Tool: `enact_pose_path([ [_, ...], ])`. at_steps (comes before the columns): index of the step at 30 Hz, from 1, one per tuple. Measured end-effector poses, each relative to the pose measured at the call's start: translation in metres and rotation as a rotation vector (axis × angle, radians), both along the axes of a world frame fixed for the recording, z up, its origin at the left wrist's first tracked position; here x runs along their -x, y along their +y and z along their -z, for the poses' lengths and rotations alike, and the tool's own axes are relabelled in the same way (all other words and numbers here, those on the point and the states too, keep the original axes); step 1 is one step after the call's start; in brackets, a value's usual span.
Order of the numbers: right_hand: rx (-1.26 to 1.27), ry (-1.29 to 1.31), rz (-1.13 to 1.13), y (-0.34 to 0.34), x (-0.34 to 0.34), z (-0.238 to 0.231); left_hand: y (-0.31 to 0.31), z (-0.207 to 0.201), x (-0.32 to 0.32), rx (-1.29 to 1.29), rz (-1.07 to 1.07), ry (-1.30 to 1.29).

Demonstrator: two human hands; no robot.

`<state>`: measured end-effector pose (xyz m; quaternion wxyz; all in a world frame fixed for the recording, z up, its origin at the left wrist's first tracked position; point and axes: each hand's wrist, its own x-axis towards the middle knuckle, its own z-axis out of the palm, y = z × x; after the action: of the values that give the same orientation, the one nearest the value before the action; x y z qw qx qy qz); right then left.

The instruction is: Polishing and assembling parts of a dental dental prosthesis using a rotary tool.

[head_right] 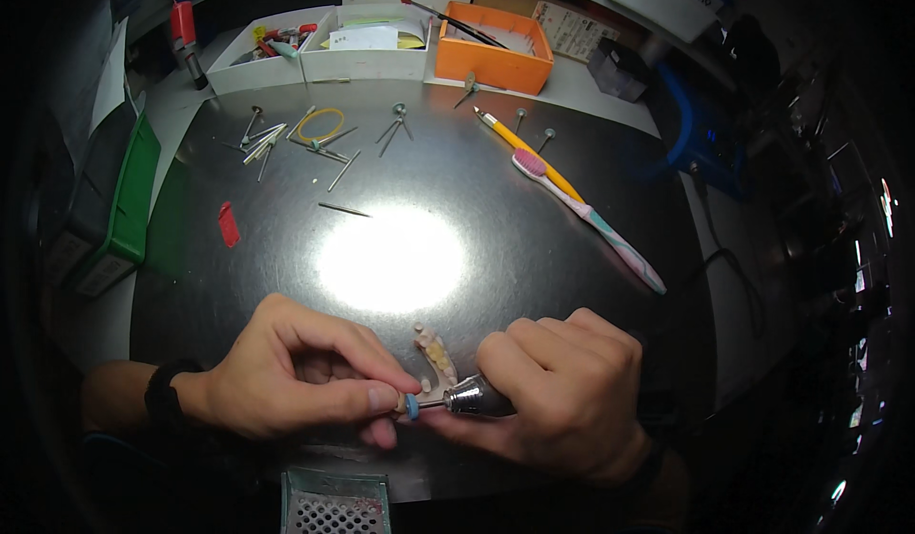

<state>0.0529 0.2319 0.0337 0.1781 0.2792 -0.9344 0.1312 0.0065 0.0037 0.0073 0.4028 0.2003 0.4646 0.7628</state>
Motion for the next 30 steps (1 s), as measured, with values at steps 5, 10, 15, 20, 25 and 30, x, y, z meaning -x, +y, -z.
enact_pose_path([
  [5, -0.001, -0.026, 0.025, 0.001, -0.002, 0.001, 0.000, -0.002, 0.002, 0.042, 0.023, 0.010],
  [10, 0.018, 0.005, -0.004, -0.001, -0.001, 0.003, -0.001, -0.001, 0.001, 0.044, 0.014, 0.008],
  [15, 0.014, -0.013, 0.015, -0.001, -0.001, 0.002, -0.002, -0.003, 0.001, 0.050, 0.021, -0.004],
  [20, 0.019, -0.015, 0.014, 0.000, -0.002, 0.001, 0.000, -0.009, 0.001, 0.103, 0.005, -0.039],
  [25, 0.019, -0.017, -0.005, -0.001, -0.001, 0.000, 0.000, -0.011, 0.001, 0.122, 0.000, -0.040],
  [30, 0.000, -0.040, -0.005, 0.000, -0.003, -0.001, 0.000, -0.011, 0.001, 0.122, 0.002, -0.052],
])
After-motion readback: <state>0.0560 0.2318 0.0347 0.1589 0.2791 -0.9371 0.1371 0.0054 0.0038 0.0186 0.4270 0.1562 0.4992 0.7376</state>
